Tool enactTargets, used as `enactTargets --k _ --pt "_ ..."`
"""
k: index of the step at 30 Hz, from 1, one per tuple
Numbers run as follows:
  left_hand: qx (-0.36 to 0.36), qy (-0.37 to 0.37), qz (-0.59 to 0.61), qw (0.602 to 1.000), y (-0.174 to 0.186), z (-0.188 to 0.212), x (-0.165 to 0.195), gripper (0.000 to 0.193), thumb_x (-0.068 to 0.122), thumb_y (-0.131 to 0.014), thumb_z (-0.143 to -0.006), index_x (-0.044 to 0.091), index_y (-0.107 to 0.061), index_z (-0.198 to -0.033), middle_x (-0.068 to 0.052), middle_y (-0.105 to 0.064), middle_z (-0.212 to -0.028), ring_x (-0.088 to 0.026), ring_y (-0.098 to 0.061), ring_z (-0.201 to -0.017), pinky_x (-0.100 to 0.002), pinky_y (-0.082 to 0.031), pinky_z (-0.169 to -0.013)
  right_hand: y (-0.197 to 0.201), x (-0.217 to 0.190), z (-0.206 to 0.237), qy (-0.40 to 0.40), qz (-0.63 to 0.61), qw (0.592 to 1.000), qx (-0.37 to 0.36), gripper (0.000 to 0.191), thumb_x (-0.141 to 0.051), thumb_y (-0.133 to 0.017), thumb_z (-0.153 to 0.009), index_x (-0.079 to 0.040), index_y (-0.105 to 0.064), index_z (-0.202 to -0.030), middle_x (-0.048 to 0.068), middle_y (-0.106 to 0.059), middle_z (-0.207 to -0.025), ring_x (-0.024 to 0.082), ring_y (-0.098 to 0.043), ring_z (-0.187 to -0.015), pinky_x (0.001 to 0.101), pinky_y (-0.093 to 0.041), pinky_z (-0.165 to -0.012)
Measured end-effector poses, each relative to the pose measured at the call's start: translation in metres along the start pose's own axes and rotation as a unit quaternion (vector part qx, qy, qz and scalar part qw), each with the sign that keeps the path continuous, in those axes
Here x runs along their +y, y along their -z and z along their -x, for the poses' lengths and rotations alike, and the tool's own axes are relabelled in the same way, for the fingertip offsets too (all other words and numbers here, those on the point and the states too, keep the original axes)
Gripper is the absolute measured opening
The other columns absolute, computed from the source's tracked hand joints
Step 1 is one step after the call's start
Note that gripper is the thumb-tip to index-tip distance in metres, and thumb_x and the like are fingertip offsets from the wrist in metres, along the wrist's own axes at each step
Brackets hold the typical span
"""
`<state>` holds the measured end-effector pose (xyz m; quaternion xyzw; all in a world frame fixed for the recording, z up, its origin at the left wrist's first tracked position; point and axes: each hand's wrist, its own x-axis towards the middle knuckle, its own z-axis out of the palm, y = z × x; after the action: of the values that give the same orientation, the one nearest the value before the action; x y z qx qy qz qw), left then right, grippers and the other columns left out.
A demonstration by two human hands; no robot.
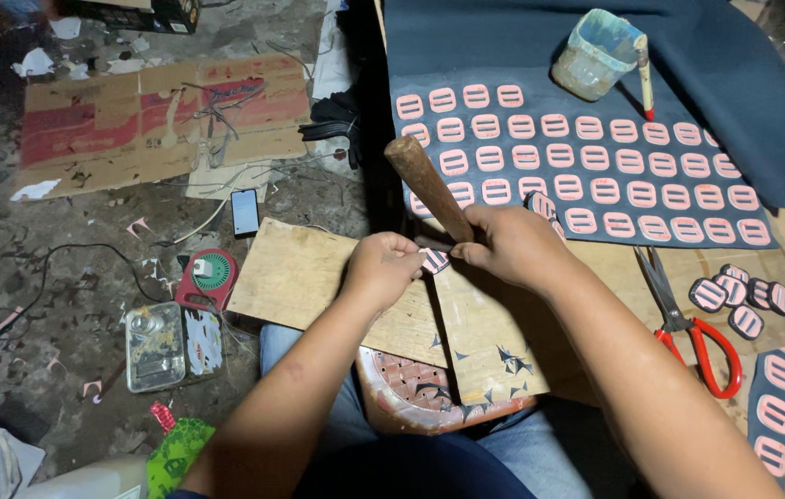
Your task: The person repeatedly picks up small rectangular fabric pieces with a pink pattern, places them on a wooden block, and uses a curved metal tool to press and shape the edges. The shaped pieces are set aside on the table. The process is repeated for multiple pieces.
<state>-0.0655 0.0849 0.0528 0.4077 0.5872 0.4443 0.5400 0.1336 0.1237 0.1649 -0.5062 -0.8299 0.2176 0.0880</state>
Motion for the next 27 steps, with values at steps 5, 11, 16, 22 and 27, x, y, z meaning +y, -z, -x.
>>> enactTargets --k 5,11,16,22,27 --pt "0.025 -0.080 -0.116 0.990 0.001 0.003 0.003 0.013 0.011 -0.078 -0.083 0.000 -0.072 -0.083 -0.006 -0.076 -0.077 -0.010 -0.068 -0.068 -0.026 -0.054 -0.063 0.000 0.001 0.001 0.003 -0.047 0.999 -0.005 0.037 -0.030 -0.082 -0.076 -0.017 -0.073 -0.109 0.013 -0.075 -0.090 0.035 -0.072 -0.083 0.0439 -0.055 -0.072" --pt "0.027 0.015 0.037 0.999 0.002 0.004 0.001 0.014 0.010 -0.076 -0.084 0.003 -0.069 -0.094 -0.006 -0.074 -0.084 -0.012 -0.069 -0.072 -0.027 -0.055 -0.065 -0.001 0.003 0.006 0.012 -0.029 1.000 0.004 0.034 -0.027 -0.082 -0.077 -0.015 -0.073 -0.107 0.014 -0.075 -0.090 0.036 -0.071 -0.084 0.0436 -0.054 -0.073" --pt "-0.014 0.124 0.141 0.982 0.001 0.004 -0.009 0.015 0.015 -0.071 -0.092 0.002 -0.069 -0.097 -0.007 -0.071 -0.086 -0.014 -0.067 -0.076 -0.026 -0.057 -0.070 -0.003 0.003 0.008 -0.020 -0.067 0.998 0.000 0.031 -0.029 -0.081 -0.078 -0.014 -0.072 -0.104 0.012 -0.076 -0.089 0.033 -0.072 -0.081 0.0412 -0.055 -0.073" --pt "0.010 0.047 0.138 0.989 -0.004 -0.002 -0.013 0.010 0.005 -0.074 -0.086 0.000 -0.069 -0.094 -0.006 -0.072 -0.083 -0.013 -0.066 -0.073 -0.026 -0.053 -0.067 -0.004 0.001 0.006 -0.028 -0.053 0.998 0.004 0.031 -0.029 -0.081 -0.079 -0.013 -0.073 -0.104 0.014 -0.075 -0.088 0.034 -0.072 -0.081 0.0414 -0.054 -0.073" --pt "0.031 -0.019 0.071 0.997 -0.007 -0.004 -0.012 0.009 0.003 -0.076 -0.084 0.000 -0.070 -0.090 -0.006 -0.073 -0.082 -0.011 -0.065 -0.070 -0.025 -0.051 -0.064 -0.003 0.001 0.004 -0.011 -0.068 0.998 0.009 0.035 -0.025 -0.081 -0.077 -0.015 -0.073 -0.109 0.014 -0.075 -0.091 0.034 -0.072 -0.082 0.0412 -0.055 -0.073"
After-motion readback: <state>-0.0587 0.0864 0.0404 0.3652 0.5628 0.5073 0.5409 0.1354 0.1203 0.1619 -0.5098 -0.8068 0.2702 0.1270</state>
